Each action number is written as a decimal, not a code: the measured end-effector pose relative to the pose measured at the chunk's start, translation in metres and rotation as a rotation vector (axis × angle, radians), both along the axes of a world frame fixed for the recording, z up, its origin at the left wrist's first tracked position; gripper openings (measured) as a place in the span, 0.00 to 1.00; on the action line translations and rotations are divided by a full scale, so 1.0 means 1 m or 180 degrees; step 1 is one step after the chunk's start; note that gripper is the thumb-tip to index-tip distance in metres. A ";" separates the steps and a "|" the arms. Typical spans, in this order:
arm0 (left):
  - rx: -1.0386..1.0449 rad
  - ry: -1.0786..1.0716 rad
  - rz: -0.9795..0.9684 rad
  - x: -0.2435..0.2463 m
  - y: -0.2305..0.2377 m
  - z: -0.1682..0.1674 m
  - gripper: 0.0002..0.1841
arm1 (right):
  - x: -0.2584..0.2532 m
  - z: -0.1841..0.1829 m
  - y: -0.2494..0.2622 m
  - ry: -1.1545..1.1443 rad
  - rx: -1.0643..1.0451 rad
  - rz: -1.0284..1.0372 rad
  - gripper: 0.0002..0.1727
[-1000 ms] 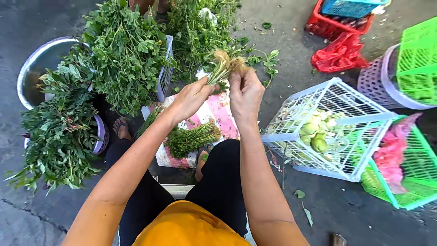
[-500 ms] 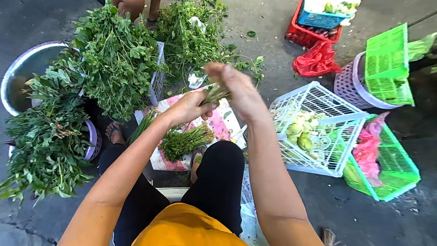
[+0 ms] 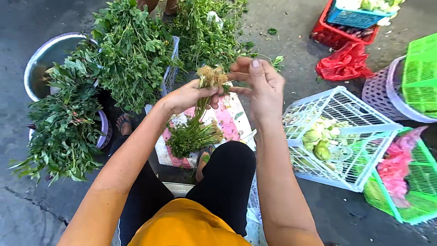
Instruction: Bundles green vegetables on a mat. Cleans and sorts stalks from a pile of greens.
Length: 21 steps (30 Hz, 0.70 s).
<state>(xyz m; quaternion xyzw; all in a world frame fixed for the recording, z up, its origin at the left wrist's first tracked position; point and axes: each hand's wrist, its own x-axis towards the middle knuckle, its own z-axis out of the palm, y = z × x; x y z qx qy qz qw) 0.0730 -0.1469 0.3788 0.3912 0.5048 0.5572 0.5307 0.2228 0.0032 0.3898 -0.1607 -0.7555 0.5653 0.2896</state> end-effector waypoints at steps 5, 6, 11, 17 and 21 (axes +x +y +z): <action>-0.0198 -0.0141 0.0100 -0.007 -0.001 0.001 0.14 | 0.012 -0.006 -0.019 0.0284 0.0691 -0.0398 0.12; -0.0301 -0.0039 0.0177 -0.004 0.001 0.005 0.14 | 0.011 -0.003 -0.027 0.0295 0.0994 -0.0271 0.15; -0.0749 0.0711 0.0419 0.020 0.005 0.018 0.10 | -0.018 -0.001 -0.027 0.0424 0.2419 0.0383 0.13; -0.0622 0.1844 0.0294 0.018 0.009 0.023 0.14 | -0.012 0.000 -0.007 0.0215 0.1595 -0.0244 0.11; -0.0527 0.2475 0.0303 0.024 0.018 0.029 0.14 | -0.008 -0.003 -0.008 0.0202 0.1001 -0.0577 0.12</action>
